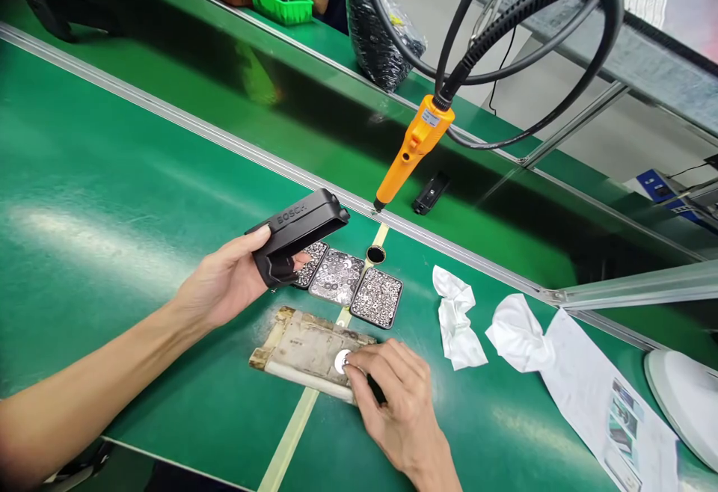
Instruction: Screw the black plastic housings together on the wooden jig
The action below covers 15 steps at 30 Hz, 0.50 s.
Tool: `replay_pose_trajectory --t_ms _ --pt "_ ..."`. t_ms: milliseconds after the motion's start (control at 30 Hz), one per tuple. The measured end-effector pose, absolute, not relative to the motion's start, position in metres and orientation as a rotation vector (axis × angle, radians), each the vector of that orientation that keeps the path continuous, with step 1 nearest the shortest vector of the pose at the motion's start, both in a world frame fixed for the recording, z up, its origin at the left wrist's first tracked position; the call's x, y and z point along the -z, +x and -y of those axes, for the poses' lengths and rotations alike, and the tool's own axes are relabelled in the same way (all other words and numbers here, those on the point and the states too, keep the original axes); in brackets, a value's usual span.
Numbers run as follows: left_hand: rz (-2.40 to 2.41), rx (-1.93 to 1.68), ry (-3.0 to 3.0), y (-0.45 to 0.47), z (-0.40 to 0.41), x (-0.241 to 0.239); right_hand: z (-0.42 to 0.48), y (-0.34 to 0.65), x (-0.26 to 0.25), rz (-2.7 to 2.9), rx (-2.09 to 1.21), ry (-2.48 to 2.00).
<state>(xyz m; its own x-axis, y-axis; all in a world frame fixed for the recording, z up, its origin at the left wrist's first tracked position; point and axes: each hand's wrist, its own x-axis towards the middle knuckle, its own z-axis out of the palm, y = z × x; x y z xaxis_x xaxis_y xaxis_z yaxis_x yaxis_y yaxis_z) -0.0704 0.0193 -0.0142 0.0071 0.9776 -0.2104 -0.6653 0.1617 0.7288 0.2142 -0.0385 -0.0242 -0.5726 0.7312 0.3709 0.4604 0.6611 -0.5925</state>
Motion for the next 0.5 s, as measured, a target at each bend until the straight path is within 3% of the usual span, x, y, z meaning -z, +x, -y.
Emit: replay_pose_trajectory --t_ms 500 --pt "-0.816 -1.316 0.569 -0.0666 -0.0094 0.0128 0.0422 0.2074 0.023 2.27 -0.561 -1.0"
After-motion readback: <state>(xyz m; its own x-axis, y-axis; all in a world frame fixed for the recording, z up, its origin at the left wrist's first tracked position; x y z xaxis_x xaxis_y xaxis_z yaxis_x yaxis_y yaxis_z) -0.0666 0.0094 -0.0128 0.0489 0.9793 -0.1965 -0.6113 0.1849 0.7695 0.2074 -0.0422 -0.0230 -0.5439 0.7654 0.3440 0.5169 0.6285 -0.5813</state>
